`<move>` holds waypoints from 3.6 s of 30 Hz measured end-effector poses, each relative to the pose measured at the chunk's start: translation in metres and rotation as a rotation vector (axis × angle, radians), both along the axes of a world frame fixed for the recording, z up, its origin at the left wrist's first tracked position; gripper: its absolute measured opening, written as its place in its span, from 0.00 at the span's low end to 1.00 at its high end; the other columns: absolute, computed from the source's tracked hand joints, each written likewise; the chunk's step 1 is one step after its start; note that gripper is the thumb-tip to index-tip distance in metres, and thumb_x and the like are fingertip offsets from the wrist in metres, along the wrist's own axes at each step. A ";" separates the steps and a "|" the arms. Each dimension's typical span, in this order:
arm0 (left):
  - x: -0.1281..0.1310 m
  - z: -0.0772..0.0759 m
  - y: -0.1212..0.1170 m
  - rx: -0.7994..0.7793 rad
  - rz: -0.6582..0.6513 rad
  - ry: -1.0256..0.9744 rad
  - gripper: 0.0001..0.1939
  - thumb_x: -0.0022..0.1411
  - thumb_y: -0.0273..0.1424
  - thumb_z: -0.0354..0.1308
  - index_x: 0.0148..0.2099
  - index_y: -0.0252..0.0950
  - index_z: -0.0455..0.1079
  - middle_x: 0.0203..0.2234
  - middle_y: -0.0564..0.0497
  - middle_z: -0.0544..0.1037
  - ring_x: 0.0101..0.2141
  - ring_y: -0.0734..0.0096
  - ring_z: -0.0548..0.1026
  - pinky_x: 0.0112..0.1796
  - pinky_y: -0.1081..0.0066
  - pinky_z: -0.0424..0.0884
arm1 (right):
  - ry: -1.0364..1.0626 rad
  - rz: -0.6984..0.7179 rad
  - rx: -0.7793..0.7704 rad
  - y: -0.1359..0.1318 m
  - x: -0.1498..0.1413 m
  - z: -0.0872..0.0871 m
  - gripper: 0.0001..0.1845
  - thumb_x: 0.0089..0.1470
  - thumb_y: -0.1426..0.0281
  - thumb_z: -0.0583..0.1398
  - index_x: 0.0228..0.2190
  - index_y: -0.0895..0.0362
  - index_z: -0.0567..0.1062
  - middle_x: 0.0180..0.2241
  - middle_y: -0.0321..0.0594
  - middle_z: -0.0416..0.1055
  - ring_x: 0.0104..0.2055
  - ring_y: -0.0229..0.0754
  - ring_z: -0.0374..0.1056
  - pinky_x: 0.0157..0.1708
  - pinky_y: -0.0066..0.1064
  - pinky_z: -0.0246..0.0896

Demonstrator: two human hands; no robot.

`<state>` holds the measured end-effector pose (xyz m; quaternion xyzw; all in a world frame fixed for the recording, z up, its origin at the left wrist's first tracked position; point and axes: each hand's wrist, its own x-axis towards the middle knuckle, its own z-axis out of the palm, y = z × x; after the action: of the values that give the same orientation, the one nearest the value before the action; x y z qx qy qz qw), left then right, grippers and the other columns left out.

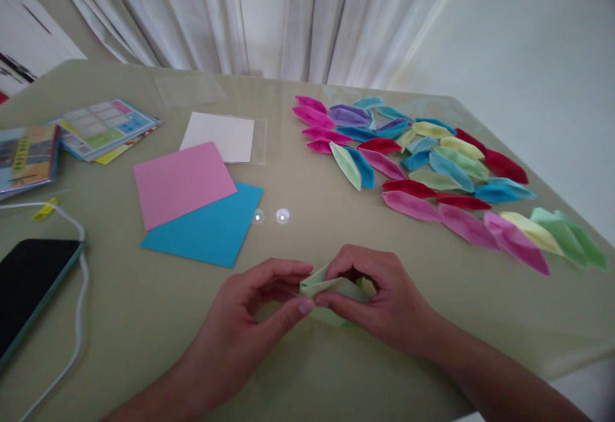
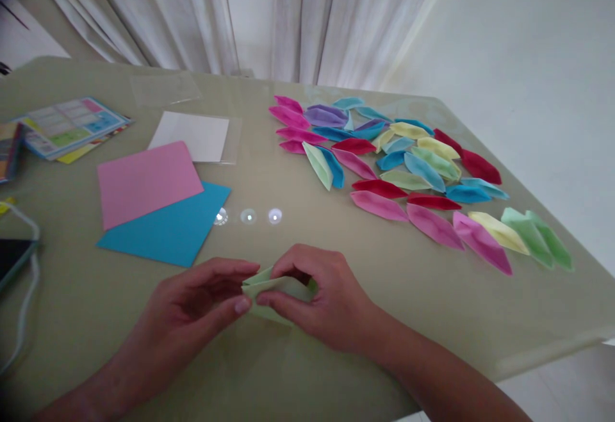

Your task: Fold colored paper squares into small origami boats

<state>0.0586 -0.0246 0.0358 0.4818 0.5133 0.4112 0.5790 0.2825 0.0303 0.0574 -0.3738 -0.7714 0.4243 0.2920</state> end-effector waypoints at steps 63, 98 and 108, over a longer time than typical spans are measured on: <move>-0.012 -0.002 0.021 -0.048 0.271 -0.039 0.26 0.60 0.42 0.72 0.57 0.39 0.74 0.41 0.48 0.85 0.38 0.66 0.83 0.39 0.71 0.80 | 0.289 -0.223 -0.403 0.019 0.007 -0.018 0.15 0.59 0.64 0.70 0.45 0.56 0.78 0.37 0.41 0.81 0.36 0.40 0.75 0.34 0.28 0.70; -0.013 -0.005 0.010 0.262 -0.107 0.364 0.12 0.71 0.38 0.64 0.55 0.50 0.76 0.43 0.56 0.82 0.41 0.70 0.79 0.43 0.72 0.75 | 0.351 0.018 -0.638 0.007 0.003 -0.005 0.16 0.58 0.68 0.72 0.47 0.56 0.79 0.31 0.34 0.76 0.31 0.32 0.70 0.30 0.22 0.61; -0.011 -0.005 0.008 0.181 -0.104 0.221 0.08 0.70 0.35 0.65 0.50 0.50 0.79 0.43 0.59 0.86 0.41 0.73 0.83 0.43 0.76 0.79 | 0.411 0.008 -0.750 0.012 0.003 -0.003 0.08 0.61 0.67 0.70 0.42 0.56 0.83 0.34 0.36 0.77 0.34 0.32 0.70 0.33 0.20 0.62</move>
<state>0.0477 -0.0168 0.0313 0.6000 0.5092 0.3698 0.4939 0.2854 0.0428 0.0542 -0.3587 -0.4910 0.7422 0.2820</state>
